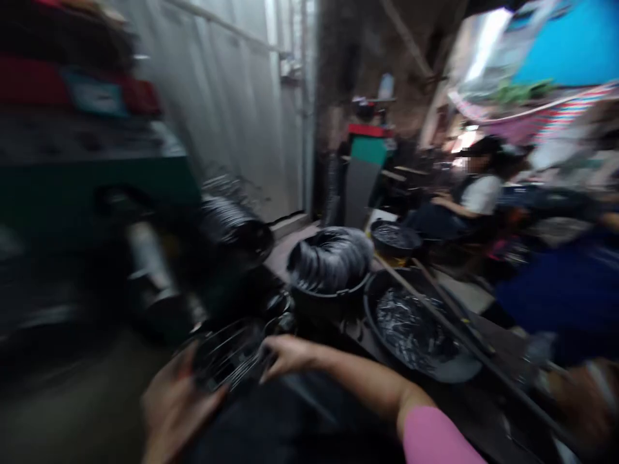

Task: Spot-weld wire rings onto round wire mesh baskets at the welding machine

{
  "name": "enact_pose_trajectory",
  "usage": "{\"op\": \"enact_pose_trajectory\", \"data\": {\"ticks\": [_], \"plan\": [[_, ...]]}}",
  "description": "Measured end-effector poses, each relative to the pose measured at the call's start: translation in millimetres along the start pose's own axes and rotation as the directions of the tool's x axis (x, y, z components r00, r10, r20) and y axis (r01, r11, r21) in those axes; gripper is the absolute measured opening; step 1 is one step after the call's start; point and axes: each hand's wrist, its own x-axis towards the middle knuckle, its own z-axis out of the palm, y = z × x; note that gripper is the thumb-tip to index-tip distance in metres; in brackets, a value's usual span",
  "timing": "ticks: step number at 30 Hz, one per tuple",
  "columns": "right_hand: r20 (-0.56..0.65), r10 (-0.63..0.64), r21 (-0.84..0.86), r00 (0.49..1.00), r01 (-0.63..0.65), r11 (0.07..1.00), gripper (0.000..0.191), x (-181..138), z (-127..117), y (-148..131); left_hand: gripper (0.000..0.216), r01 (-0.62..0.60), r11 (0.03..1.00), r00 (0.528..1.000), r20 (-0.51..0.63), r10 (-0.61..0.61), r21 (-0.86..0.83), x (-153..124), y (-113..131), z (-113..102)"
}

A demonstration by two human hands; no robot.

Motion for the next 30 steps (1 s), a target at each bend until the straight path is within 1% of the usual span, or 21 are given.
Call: {"op": "enact_pose_trajectory", "data": {"ticks": [1,3,5,7,8,10,12,13,14,16,18,20,23,25,27,30], "plan": [[-0.013,-0.018,0.003,1.000,0.018,1.000,0.035,4.5,-6.1,-4.7,0.071,-0.015,0.995,0.999,-0.040,0.019,0.102,-5.3,2.7,-3.6],[-0.056,-0.051,0.016,0.997,0.052,0.999,0.031,16.6,-14.2,-10.4,0.078,-0.049,0.961,0.995,-0.073,0.072,0.274,-7.8,8.5,-5.5],[-0.016,-0.089,0.026,0.996,0.089,0.996,0.030,26.9,-16.2,-14.5,0.081,-0.048,0.937,0.994,-0.076,0.079,0.345,-5.2,12.5,-4.2],[0.011,-0.104,0.030,0.994,0.104,0.994,0.031,31.5,-13.5,-18.5,0.082,-0.029,0.933,0.995,-0.080,0.062,0.360,-4.4,15.2,-3.1],[-0.010,-0.101,0.024,0.995,0.101,0.995,0.030,32.1,-10.9,-20.4,0.083,-0.020,0.934,0.995,-0.080,0.052,0.356,-5.2,16.2,-2.8],[-0.125,-0.097,-0.011,0.987,0.097,0.995,0.025,31.7,-4.0,-23.3,0.082,-0.025,0.940,0.996,-0.071,0.052,0.340,-7.8,17.3,-2.6],[-0.246,-0.131,-0.080,0.960,0.115,0.990,0.019,31.0,4.4,-24.2,0.079,-0.041,0.948,0.996,-0.064,0.064,0.315,-9.8,17.4,-2.6],[-0.271,-0.163,-0.120,0.949,0.135,0.984,0.016,30.7,8.7,-23.8,0.077,-0.046,0.953,0.996,-0.063,0.068,0.300,-10.4,17.1,-2.5],[-0.270,-0.197,-0.154,0.942,0.160,0.975,0.015,30.6,12.7,-22.7,0.075,-0.044,0.958,0.996,-0.065,0.065,0.283,-10.8,16.5,-2.4],[-0.218,-0.261,-0.183,0.941,0.223,0.957,0.017,30.8,18.6,-19.1,0.070,-0.029,0.968,0.996,-0.074,0.049,0.250,-11.2,14.6,-2.2],[-0.136,-0.333,-0.159,0.933,0.312,0.937,0.022,32.1,20.2,-15.1,0.065,-0.017,0.975,0.996,-0.087,0.037,0.221,-11.5,11.5,-2.4],[-0.060,-0.414,-0.135,0.908,0.403,0.905,0.024,34.1,17.2,-12.8,0.060,-0.013,0.981,0.994,-0.104,0.034,0.193,-11.6,7.5,-3.6],[0.042,-0.507,-0.153,0.861,0.507,0.848,0.023,37.9,8.6,-13.9,0.052,0.003,0.989,0.992,-0.122,0.015,0.146,-10.2,1.9,-7.0],[0.094,-0.541,-0.179,0.836,0.548,0.817,0.027,41.0,4.3,-15.8,0.049,0.021,0.993,0.993,-0.121,-0.006,0.118,-8.0,-1.2,-9.7],[0.119,-0.548,-0.201,0.828,0.560,0.804,0.030,44.9,3.1,-17.0,0.050,0.033,0.995,0.993,-0.120,-0.021,0.098,-5.2,-4.3,-11.7],[0.131,-0.546,-0.213,0.828,0.561,0.800,0.024,52.7,6.1,-16.3,0.053,0.042,0.996,0.992,-0.119,-0.033,0.074,-1.5,-10.5,-12.1]]}}
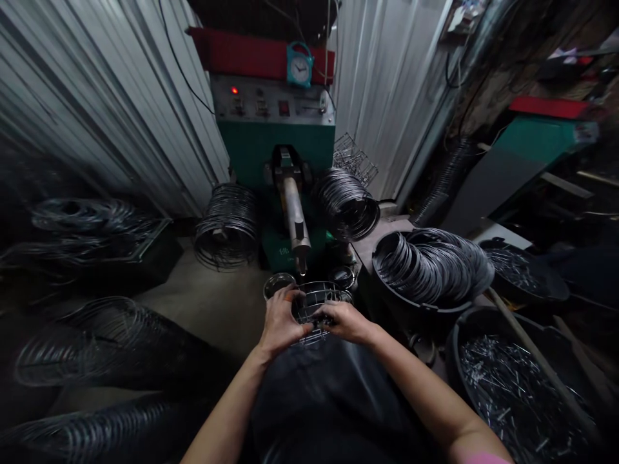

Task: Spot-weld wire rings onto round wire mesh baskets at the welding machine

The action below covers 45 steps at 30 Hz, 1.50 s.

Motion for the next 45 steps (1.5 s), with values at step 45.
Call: {"op": "enact_pose_trajectory", "data": {"ticks": [45], "plan": [[-0.010,0.084,-0.319,0.996,-0.082,0.944,0.029,76.9,-0.1,26.9,0.048,0.196,0.979,0.981,-0.019,-0.195,0.049,62.6,-38.9,2.5]]}}
